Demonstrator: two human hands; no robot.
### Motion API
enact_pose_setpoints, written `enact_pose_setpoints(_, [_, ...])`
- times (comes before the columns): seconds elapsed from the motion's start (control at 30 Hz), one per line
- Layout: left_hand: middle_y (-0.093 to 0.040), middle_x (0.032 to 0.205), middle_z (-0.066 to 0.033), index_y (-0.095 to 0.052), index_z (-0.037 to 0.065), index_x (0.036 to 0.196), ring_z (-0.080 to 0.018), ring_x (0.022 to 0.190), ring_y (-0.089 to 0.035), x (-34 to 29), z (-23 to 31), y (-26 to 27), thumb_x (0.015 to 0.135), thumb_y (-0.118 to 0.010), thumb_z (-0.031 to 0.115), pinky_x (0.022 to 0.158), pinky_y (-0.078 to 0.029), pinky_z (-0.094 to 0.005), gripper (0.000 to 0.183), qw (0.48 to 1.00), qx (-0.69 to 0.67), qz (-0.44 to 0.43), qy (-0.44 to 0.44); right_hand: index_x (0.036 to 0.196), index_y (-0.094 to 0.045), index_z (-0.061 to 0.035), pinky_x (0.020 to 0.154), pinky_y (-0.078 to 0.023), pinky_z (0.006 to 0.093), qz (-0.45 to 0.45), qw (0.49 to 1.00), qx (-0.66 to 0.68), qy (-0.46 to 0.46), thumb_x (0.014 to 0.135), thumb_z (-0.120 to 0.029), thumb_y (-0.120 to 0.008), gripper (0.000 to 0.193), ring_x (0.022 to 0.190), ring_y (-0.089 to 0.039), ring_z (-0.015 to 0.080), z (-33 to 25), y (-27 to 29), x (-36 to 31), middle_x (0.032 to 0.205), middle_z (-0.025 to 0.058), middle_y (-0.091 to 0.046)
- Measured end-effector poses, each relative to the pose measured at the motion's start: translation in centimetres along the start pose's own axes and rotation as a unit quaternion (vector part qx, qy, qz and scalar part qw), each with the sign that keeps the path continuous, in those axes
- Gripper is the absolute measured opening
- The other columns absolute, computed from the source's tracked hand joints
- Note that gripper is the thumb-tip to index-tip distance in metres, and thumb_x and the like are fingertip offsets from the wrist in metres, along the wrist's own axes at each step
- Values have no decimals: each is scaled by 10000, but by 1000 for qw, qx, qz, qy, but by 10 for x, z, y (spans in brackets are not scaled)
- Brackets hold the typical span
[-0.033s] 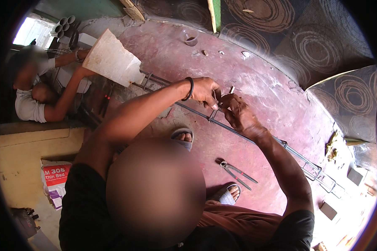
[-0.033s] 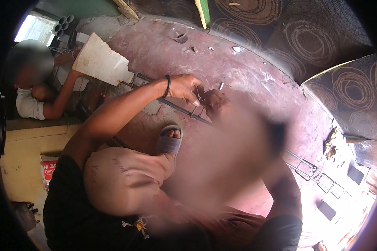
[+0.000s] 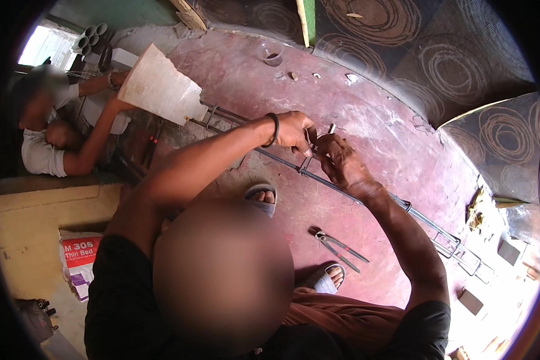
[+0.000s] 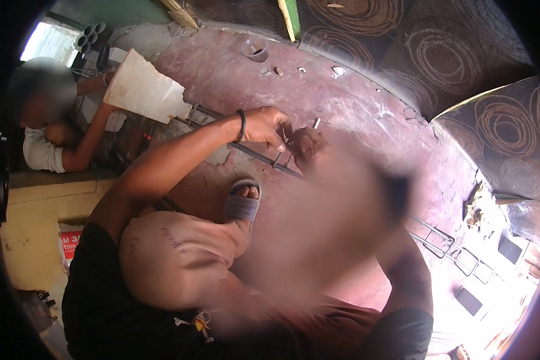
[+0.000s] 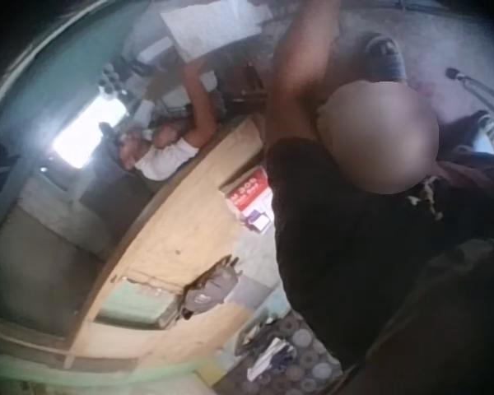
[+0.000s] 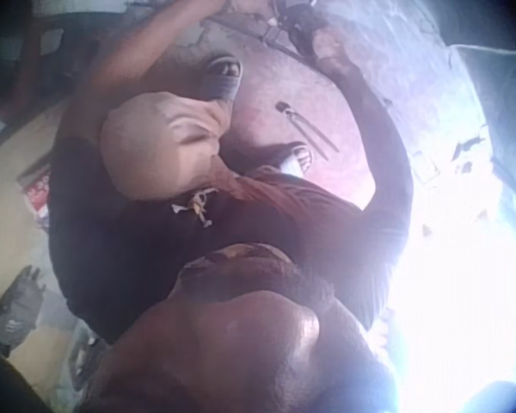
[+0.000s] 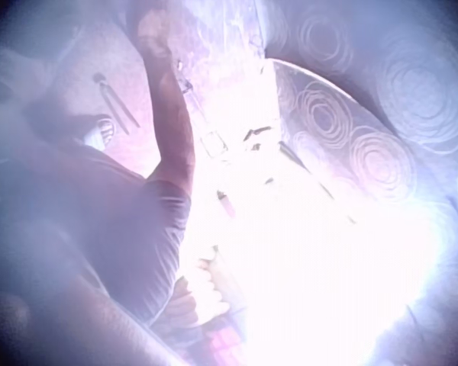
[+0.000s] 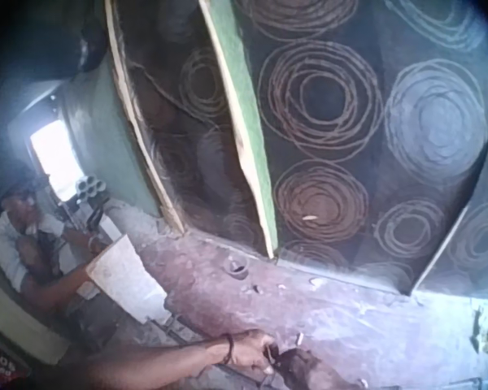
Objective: The person assembles rebar cages by wrapping thin wire around metal rods and tightening the wire using pliers.
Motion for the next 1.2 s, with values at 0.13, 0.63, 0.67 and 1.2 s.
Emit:
enact_pose_setpoints(0.13, [-695, 825, -81, -656, -22, 988, -127, 700, -646, -4, 10, -5, 698, -730, -33, 607, -522, -261, 300, 996, 50, 77, -3, 1059, -549, -28, 847, -398, 444, 77, 984, -154, 45, 840, -32, -629, 233, 1010, -528, 318, -22, -9, 1, 1099, 141, -546])
enact_pose_setpoints(0.63, [-739, 884, -123, -746, 7, 919, -160, 800, -681, -17, 0, -9, 680, -742, 71, 748, -519, -277, 247, 983, 39, 173, -40, 1025, -639, -27, 852, -387, 420, -50, 955, -274, 104, 791, -76, -647, 239, 1009, -490, 283, -18, 19, 29, 1095, 100, -531])
enact_pose_setpoints(0.67, [-739, 884, -123, -746, 7, 919, -160, 800, -681, -19, 0, -11, 680, -742, 71, 748, -519, -277, 247, 983, 35, 175, -40, 1025, -639, -27, 852, -387, 420, -53, 954, -274, 106, 791, -76, -647, 239, 1009, -490, 283, -24, 22, 33, 1095, 100, -531])
enact_pose_setpoints(1.2, [-694, 653, -112, -729, -20, 744, -164, 580, -635, -26, 5, -46, 717, -810, 200, 649, -521, -301, 236, 931, 65, 356, -40, 1018, -588, 18, 705, -457, 329, -106, 965, 214, -104, 899, -21, -588, 125, 759, -541, 189, 8, 35, 46, 890, 107, -588])
Point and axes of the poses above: each hand's wrist, its own x-axis towards the middle knuckle, its own y-axis out of the back of the hand, z = x × y, the point moved 1 cm from there along x, towards the middle knuckle
